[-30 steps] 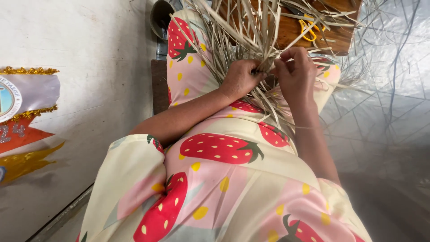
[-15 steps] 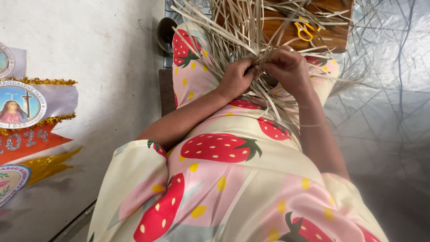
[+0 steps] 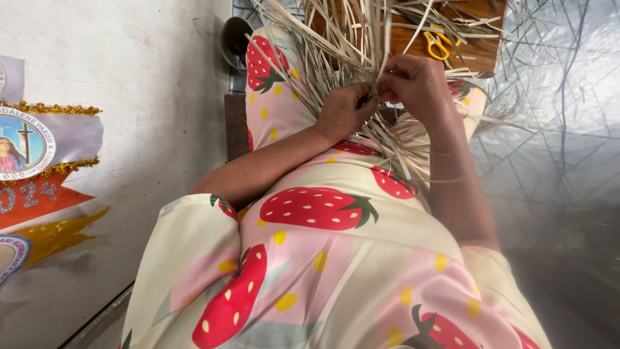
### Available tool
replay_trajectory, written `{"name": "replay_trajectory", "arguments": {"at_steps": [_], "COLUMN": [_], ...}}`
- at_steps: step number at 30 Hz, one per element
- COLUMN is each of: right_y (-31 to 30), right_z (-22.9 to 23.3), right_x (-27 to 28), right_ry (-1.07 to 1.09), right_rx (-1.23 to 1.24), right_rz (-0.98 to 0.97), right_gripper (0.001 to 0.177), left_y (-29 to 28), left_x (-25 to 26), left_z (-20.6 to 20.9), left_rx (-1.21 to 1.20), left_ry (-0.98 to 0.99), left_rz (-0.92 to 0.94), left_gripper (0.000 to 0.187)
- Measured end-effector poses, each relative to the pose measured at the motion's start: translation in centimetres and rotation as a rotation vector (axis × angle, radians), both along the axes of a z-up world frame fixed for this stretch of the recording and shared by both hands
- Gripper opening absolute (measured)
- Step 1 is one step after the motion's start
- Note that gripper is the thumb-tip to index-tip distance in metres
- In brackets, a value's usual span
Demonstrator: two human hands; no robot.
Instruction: Weaving dried plant fibers into a structured pattern
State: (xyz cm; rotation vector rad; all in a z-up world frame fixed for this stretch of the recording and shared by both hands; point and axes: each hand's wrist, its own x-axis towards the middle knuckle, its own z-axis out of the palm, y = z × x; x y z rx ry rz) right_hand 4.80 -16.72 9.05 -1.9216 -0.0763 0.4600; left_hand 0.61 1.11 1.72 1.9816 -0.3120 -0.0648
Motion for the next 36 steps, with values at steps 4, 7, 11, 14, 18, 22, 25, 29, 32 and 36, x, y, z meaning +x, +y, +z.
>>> {"name": "replay_trajectory", "arguments": {"at_steps": [4, 7, 11, 14, 18, 22, 25, 29, 32, 36], "right_y": [0.0, -0.7, -2.3, -3.2, -2.9, -2.7, -1.5, -0.4, 0.4, 1.0], "right_z": [1.7, 2.3, 0.5, -0.7, -0.2, 0.0, 2.0, 3.7, 4.6, 3.5], "right_x": [-0.2, 0.0, 0.2, 0.4, 0.5, 1.4, 1.9, 2.4, 2.8, 3.3], "right_ry": [-0.153, -0.276, -0.169, -0.1, -0.189, -0.236, -0.272, -0.262, -0.335, -0.426], "right_rx": [-0.051, -0.094, 0.055, 0.261, 0.284, 0.321, 0.318, 0.145, 0.038, 0.021], "right_rz": [0.12, 0.272, 0.252, 0.247, 0.328, 0.421, 0.533, 0.662, 0.752, 0.873], "right_gripper": [0.018, 0.012, 0.012, 0.011, 0.014, 0.008, 0.01, 0.017, 0.014, 0.014], "left_y": [-0.1, 0.1, 0.7, 1.1, 0.8, 0.5, 0.9, 1.6, 2.0, 2.9], "left_x": [0.3, 0.4, 0.6, 0.6, 0.8, 1.1, 1.6, 2.7, 3.3, 3.6], "left_z": [-0.4, -0.6, 0.5, 2.1, 2.4, 2.9, 4.2, 4.1, 1.5, 1.6], "left_rx": [0.046, -0.216, -0.311, -0.341, -0.41, -0.626, -0.579, -0.513, -0.614, -0.708], "left_ry": [0.063, 0.33, 0.332, 0.347, 0.532, 0.659, 0.758, 1.047, 1.119, 1.258], "left_rz": [0.05, 0.038, -0.029, -0.042, 0.102, 0.202, 0.227, 0.242, 0.199, 0.127], "left_gripper": [0.032, 0.035, 0.033, 0.02, 0.018, 0.023, 0.015, 0.023, 0.024, 0.011]}}
